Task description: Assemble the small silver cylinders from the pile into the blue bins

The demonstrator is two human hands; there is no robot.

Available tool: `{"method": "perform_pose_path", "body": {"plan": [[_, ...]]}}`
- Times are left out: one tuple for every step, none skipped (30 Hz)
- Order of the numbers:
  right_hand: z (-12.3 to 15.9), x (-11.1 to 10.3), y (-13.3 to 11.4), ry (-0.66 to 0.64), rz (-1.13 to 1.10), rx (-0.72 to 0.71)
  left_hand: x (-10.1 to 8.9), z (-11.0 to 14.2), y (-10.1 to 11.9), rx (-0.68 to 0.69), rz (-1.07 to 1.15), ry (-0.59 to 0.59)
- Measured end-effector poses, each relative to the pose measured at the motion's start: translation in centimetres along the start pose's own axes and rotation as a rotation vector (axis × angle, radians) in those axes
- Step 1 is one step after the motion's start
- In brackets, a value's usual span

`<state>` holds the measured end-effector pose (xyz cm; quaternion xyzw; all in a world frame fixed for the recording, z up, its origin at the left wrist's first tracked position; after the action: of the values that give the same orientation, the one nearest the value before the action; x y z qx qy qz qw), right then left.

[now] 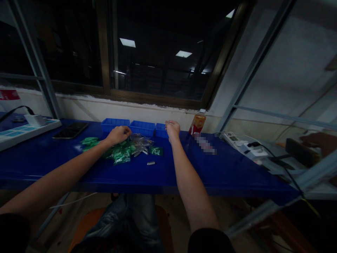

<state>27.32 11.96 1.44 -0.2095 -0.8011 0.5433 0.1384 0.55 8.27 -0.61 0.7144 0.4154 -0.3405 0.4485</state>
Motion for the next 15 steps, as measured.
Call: {"method": "perform_pose_path", "body": {"plan": [[0.1,0.2,-0.1,-0.021,0.015,-0.017,-0.2,-0.2,-0.4,-0.012,-0.013,0.022],[0.2,0.5,-0.2,-0.043,0.028,-0.033,-0.4,-0.3,-0.7,-0.021,-0.028,0.045],[0.4,0.8,-0.3,-0.065,0.04,-0.047,-0.5,-0.4,-1.0,-0.024,-0.042,0.065],[0.5,1.1,-0.3,-0.089,0.052,-0.06,-0.6,-0.5,-1.1,-0.015,-0.05,0.079],[0.7,1.4,-0.4,-0.112,0.065,-0.073,-0.5,-0.6,-1.2,0.004,-0.05,0.086],[0.8,1.6,-0.5,-0.136,0.081,-0.085,-0.5,-0.6,-1.0,0.033,-0.045,0.085],[0.9,1.8,-0.5,-0.157,0.098,-0.097,-0.4,-0.6,-0.8,0.072,-0.038,0.077],[0.9,2.0,-0.4,-0.175,0.115,-0.109,-0.2,-0.5,-0.5,0.119,-0.036,0.063],[0.9,2.2,-0.3,-0.19,0.132,-0.122,-0.1,-0.4,-0.1,0.167,-0.041,0.043],[0.9,2.3,-0.2,-0.204,0.15,-0.136,0.1,-0.3,0.2,0.211,-0.053,0.015],[0.9,2.4,-0.1,-0.215,0.171,-0.151,0.4,-0.2,0.5,0.253,-0.069,-0.02],[0.8,2.6,0.0,-0.226,0.195,-0.17,0.6,-0.1,0.8,0.291,-0.085,-0.06],[0.8,2.7,0.2,-0.238,0.222,-0.19,0.8,0.1,1.0,0.322,-0.096,-0.096],[0.8,2.9,0.3,-0.251,0.252,-0.212,1.0,0.1,1.2,0.342,-0.1,-0.118],[0.8,3.1,0.4,-0.265,0.281,-0.235,1.0,0.2,1.3,0.349,-0.092,-0.118]]}}
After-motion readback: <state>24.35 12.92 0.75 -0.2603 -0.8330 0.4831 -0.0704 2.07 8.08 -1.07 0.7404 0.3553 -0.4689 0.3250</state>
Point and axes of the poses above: each hand's wrist, its own z-axis away from the middle knuckle, its own x-axis out of the palm, y = z × x, the point moved 5 cm from there along -z, towards the middle knuckle, and after that the axes turned 4 degrees about -x, right-handed, at the moved point
